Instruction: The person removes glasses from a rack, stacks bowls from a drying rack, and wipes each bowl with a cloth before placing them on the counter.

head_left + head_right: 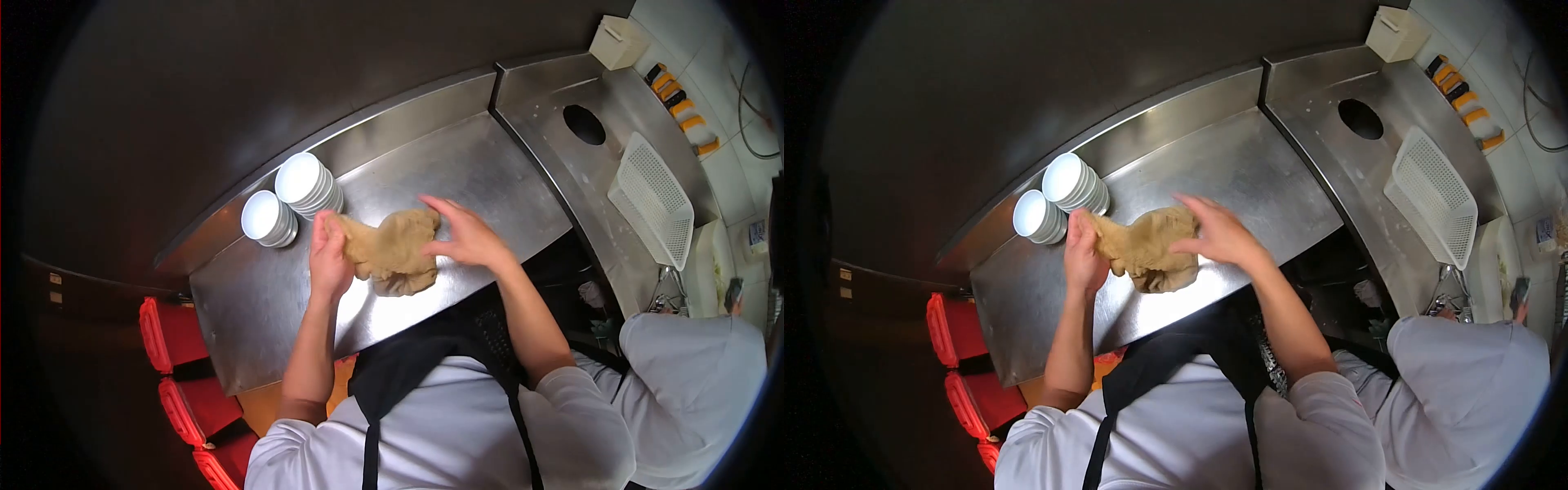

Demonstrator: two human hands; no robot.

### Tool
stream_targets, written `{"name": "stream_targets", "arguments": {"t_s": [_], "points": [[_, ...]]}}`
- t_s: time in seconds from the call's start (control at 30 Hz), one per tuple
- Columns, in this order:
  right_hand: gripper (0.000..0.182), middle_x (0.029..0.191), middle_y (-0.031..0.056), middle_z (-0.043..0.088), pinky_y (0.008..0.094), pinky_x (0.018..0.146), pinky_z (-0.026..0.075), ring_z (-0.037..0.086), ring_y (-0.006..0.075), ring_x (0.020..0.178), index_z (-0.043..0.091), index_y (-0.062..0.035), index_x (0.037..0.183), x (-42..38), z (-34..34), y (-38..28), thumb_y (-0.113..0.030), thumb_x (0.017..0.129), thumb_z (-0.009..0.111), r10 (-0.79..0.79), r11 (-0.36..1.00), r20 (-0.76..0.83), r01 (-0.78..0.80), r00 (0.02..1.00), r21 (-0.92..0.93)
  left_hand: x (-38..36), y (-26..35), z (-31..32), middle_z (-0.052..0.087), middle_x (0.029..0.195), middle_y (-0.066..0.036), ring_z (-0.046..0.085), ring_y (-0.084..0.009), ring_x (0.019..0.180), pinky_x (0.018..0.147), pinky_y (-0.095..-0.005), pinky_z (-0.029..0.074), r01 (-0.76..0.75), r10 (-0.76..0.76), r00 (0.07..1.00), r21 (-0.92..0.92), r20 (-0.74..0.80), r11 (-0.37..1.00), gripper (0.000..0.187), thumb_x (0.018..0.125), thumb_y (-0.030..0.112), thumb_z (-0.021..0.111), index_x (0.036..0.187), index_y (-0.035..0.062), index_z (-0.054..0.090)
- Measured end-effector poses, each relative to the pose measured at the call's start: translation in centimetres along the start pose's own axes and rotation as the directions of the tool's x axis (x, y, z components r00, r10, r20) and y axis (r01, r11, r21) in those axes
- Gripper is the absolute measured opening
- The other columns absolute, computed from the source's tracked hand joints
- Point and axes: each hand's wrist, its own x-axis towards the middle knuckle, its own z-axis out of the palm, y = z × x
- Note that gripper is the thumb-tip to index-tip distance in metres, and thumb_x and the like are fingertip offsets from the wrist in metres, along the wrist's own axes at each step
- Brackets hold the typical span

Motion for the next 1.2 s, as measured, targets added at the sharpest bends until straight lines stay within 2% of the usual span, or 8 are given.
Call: {"name": "stream_targets", "arguments": {"t_s": [0.27, 0.47, 0.6, 0.73, 0.87, 1.0, 1.1, 1.2], "points": [[0.029, 0.092, 0.0175, 0.069, 0.0367, 0.076, 0.053, 0.068, 0.0343, 0.088, 0.065, -0.0052, 0.111, 3.7, -2.1, -2.1, -0.012, 0.083, 0.067, 0.005, 0.995, -0.009, -0.004, 1.0, 0.103, 2.2, 8.8, 4.4, 0.053, 0.092, 0.003, 0.049, -0.0042, 0.079, 0.071, -0.0191, 0.042, -0.511, 0.629, 0.768, 0.478, -0.119, 0.714, 0.007, 0.103, 0.014, 0.051, 0.106, 0.0086, 0.052], [0.015, 0.087, 0.0114, 0.071, 0.0362, 0.069, 0.053, 0.07, 0.0267, 0.082, 0.066, -0.0027, 0.103, 4.4, -8.4, -3.9, -0.011, 0.093, 0.059, 0.089, 0.942, -0.146, -0.036, 0.985, 0.333, 3.6, 8.5, 2.6, 0.053, 0.095, 0.002, 0.05, -0.0058, 0.081, 0.077, -0.0213, 0.044, -0.543, 0.672, 0.74, 0.572, -0.02, 0.615, 0.012, 0.103, 0.017, 0.052, 0.104, 0.0049, 0.052], [0.026, 0.104, 0.011, 0.069, 0.0368, 0.079, 0.055, 0.068, 0.0252, 0.092, 0.061, -0.0007, 0.113, 4.9, -7.8, -0.6, -0.022, 0.099, 0.054, 0.33, 0.347, 0.146, -0.264, 0.933, 0.9, 2.6, 5.1, 1.8, 0.058, 0.116, -0.008, 0.055, -0.0156, 0.105, 0.091, -0.029, 0.045, -0.364, 0.577, 0.816, 0.797, 0.023, 0.482, 0.042, 0.092, 0.022, 0.068, 0.124, 0.0, 0.052], [0.038, 0.123, 0.0149, 0.062, 0.0397, 0.095, 0.052, 0.063, 0.0267, 0.109, 0.055, 0.0, 0.124, 4.1, -2.6, 2.5, -0.03, 0.1, 0.053, 0.495, -0.23, 0.497, -0.444, 0.713, 0.866, -0.4, 0.4, 5.5, 0.042, 0.145, -0.021, 0.047, -0.0297, 0.128, 0.105, -0.0429, 0.039, -0.348, 0.319, 0.909, 0.91, 0.269, 0.225, 0.088, 0.077, 0.024, 0.081, 0.147, -0.0006, 0.032], [0.058, 0.128, 0.018, 0.058, 0.0446, 0.101, 0.047, 0.058, 0.0302, 0.119, 0.051, 0.0004, 0.13, 2.9, -3.2, 1.7, -0.049, 0.101, 0.044, 0.073, -0.431, 0.483, -0.409, 0.873, 0.804, -0.5, -3.5, 7.9, 0.056, 0.129, -0.016, 0.056, -0.0221, 0.116, 0.098, -0.0363, 0.046, -0.145, 0.081, 0.988, 0.621, 0.13, 0.771, 0.062, 0.084, 0.011, 0.074, 0.136, -0.0015, 0.042], [0.056, 0.125, 0.0184, 0.06, 0.0448, 0.101, 0.046, 0.058, 0.0275, 0.118, 0.056, 0.0004, 0.124, 1.0, -2.7, -0.9, -0.049, 0.097, 0.053, 0.238, -0.155, 0.345, -0.316, 0.908, 0.936, 0.6, -0.6, 7.8, 0.062, 0.117, -0.01, 0.061, -0.0165, 0.106, 0.092, -0.0305, 0.05, -0.246, 0.209, 0.968, 0.367, 0.139, 0.897, 0.038, 0.091, 0.002, 0.063, 0.125, -0.001, 0.047], [0.039, 0.123, 0.0173, 0.061, 0.044, 0.098, 0.049, 0.061, 0.026, 0.114, 0.058, 0.0004, 0.12, -0.9, 1.4, -2.0, -0.03, 0.095, 0.063, 0.302, 0.431, 0.329, -0.436, 0.895, 0.79, 1.1, 0.5, 3.7, 0.066, 0.114, -0.014, 0.064, -0.0182, 0.102, 0.088, -0.032, 0.051, -0.207, 0.206, 0.973, 0.792, 0.106, 0.574, 0.039, 0.088, 0.005, 0.066, 0.126, 0.001, 0.053], [0.037, 0.112, 0.0154, 0.066, 0.0375, 0.086, 0.056, 0.066, 0.0223, 0.103, 0.058, 0.002, 0.121, 0.2, 1.0, -2.3, -0.018, 0.092, 0.068, 0.351, 0.169, 0.135, -0.205, 0.927, 0.964, -0.2, 2.1, -1.6, 0.068, 0.109, -0.016, 0.067, -0.0251, 0.098, 0.086, -0.0353, 0.051, -0.1, 0.347, 0.935, 0.883, -0.074, 0.459, 0.038, 0.086, 0.008, 0.069, 0.121, 0.0006, 0.059]]}}
